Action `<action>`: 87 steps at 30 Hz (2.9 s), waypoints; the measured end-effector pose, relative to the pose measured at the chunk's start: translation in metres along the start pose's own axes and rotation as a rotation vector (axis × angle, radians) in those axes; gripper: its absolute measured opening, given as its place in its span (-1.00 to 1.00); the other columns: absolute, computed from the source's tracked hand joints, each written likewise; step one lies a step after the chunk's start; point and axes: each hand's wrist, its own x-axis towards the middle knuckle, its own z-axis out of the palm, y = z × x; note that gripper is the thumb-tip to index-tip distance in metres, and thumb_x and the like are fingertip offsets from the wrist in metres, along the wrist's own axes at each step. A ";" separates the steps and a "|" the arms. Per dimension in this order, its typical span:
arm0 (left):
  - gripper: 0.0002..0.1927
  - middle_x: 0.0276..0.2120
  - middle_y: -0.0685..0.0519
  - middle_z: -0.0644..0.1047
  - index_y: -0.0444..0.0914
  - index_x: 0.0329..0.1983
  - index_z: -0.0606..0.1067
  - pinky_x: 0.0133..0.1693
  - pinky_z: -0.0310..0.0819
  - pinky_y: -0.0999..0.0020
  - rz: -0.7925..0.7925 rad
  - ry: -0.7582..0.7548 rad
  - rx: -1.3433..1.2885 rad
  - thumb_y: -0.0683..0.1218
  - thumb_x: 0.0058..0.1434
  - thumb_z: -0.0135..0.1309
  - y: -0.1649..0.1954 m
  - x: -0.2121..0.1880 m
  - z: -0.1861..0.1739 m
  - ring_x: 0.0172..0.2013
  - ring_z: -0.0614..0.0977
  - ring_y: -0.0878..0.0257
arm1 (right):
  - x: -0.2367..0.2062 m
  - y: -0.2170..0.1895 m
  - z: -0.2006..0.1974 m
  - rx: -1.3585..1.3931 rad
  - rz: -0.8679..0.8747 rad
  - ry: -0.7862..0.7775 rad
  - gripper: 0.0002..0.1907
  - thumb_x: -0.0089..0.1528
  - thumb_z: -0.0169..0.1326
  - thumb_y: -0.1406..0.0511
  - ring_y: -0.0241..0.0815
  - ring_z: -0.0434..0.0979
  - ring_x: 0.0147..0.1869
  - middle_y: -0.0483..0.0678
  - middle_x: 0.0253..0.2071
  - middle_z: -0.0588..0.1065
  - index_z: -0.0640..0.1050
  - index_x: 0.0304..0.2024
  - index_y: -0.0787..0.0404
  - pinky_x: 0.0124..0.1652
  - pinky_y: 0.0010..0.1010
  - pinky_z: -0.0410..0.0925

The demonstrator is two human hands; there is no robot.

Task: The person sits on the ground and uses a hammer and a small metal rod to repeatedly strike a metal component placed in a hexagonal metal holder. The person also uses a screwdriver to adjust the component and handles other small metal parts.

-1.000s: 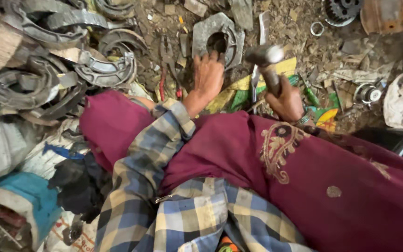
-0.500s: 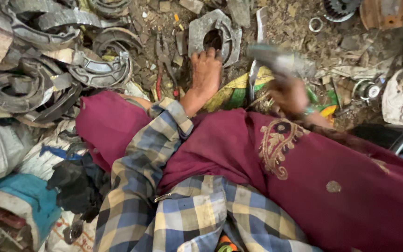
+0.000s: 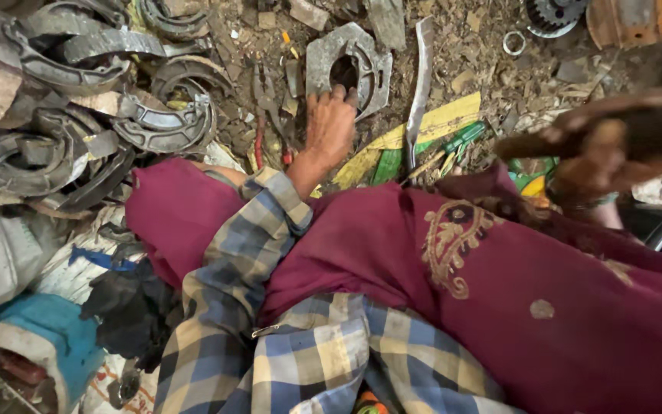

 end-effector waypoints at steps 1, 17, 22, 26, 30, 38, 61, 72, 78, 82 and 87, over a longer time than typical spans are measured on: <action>-0.39 -0.08 -0.20 0.51 -0.37 0.17 0.49 0.06 0.29 -0.06 0.006 0.012 -0.043 -0.16 -0.01 0.23 0.000 0.001 -0.002 -0.02 0.55 -0.12 | -0.013 -0.002 -0.005 0.035 -0.013 -0.023 -0.55 0.30 0.02 0.24 -0.23 0.42 -0.56 0.08 -0.38 0.51 0.43 0.23 0.24 -0.57 -0.49 0.38; -0.79 -0.10 -0.22 0.49 -0.31 -0.19 0.61 -0.03 0.35 -0.05 -0.053 0.058 0.042 -0.19 0.21 -0.01 0.013 0.003 0.005 -0.15 0.60 -0.04 | -0.074 0.083 0.059 -1.064 0.581 0.420 -0.60 0.31 0.28 0.36 -0.15 0.67 -0.29 0.11 -0.20 0.62 0.45 0.13 0.34 -0.28 -0.28 0.59; -0.76 -0.15 -0.20 0.48 -0.33 -0.14 0.62 -0.08 0.34 -0.07 -0.045 0.134 0.032 -0.18 0.25 -0.02 0.011 0.004 0.004 -0.18 0.59 -0.06 | -0.008 0.008 0.002 -0.232 0.178 0.063 -0.63 0.39 0.04 0.14 -0.27 0.46 -0.26 -0.11 -0.18 0.44 0.37 0.15 0.20 -0.17 -0.44 0.36; -0.75 -0.12 -0.18 0.49 -0.33 -0.13 0.62 -0.04 0.34 -0.05 -0.059 0.104 0.010 -0.21 0.20 0.00 0.013 0.002 0.006 -0.14 0.60 -0.03 | -0.027 0.034 -0.003 -0.158 0.224 0.142 -0.63 0.36 0.08 0.10 -0.14 0.51 -0.25 0.01 -0.20 0.47 0.41 0.04 0.23 -0.18 -0.31 0.41; -0.78 -0.01 -0.24 0.50 -0.30 -0.18 0.63 0.04 0.33 -0.07 -0.099 -0.020 0.116 -0.22 0.17 0.02 0.012 -0.002 0.006 -0.15 0.61 -0.01 | -0.091 0.151 0.042 -1.341 0.909 -0.117 -0.68 0.32 0.23 0.17 -0.03 0.54 -0.37 0.11 -0.35 0.52 0.47 -0.12 0.27 -0.35 -0.21 0.45; -0.78 0.07 -0.23 0.49 -0.31 -0.25 0.65 0.06 0.32 -0.07 -0.083 0.123 0.084 -0.25 0.09 0.03 -0.003 0.000 0.019 -0.10 0.59 0.00 | -0.073 0.098 0.059 -0.951 0.756 0.532 -0.53 0.35 0.27 0.29 -0.11 0.63 -0.29 0.12 -0.15 0.57 0.35 0.13 0.38 -0.37 -0.28 0.57; -0.54 0.18 -0.29 0.42 -0.30 0.09 0.56 0.06 0.30 -0.10 0.007 0.145 0.000 -0.21 0.09 -0.01 0.000 0.000 0.022 -0.04 0.59 -0.06 | -0.060 0.074 0.072 -0.747 0.625 0.519 -0.56 0.29 0.18 0.23 -0.06 0.61 -0.38 0.09 -0.31 0.57 0.40 0.13 0.31 -0.39 -0.26 0.53; -0.67 0.07 -0.26 0.47 -0.35 -0.02 0.59 0.08 0.34 -0.08 -0.007 0.103 -0.055 -0.26 0.15 0.03 -0.001 0.000 0.022 -0.10 0.60 -0.08 | -0.060 0.086 0.020 -0.891 0.691 0.079 -0.56 0.29 0.16 0.14 0.04 0.57 -0.39 0.17 -0.36 0.57 0.45 0.06 0.32 -0.43 -0.21 0.44; -0.84 0.09 -0.33 0.48 -0.38 -0.38 0.65 -0.02 0.36 -0.05 -0.103 0.197 0.090 -0.23 0.07 0.07 -0.016 0.007 0.018 -0.18 0.61 -0.14 | -0.102 0.149 0.063 -1.238 0.694 0.091 -0.53 0.26 0.23 0.18 0.11 0.61 -0.32 0.21 -0.33 0.57 0.42 0.07 0.33 -0.35 -0.15 0.45; -0.83 0.12 -0.28 0.47 -0.33 -0.40 0.66 0.05 0.35 -0.07 -0.048 0.114 0.030 -0.20 -0.03 0.12 -0.004 -0.003 0.014 -0.16 0.61 -0.05 | -0.073 0.099 0.071 -0.855 0.771 0.485 -0.51 0.30 0.17 0.28 -0.03 0.66 -0.28 0.14 -0.13 0.56 0.35 0.22 0.28 -0.35 -0.28 0.58; -0.60 0.14 -0.20 0.42 -0.35 -0.01 0.59 -0.02 0.34 -0.07 0.007 0.171 -0.025 -0.15 0.04 0.17 0.015 -0.002 0.015 -0.08 0.56 -0.06 | -0.027 0.028 0.048 -0.390 -0.026 0.565 -0.57 0.30 0.18 0.25 -0.03 0.62 -0.35 0.13 -0.23 0.55 0.38 0.12 0.29 -0.39 -0.27 0.53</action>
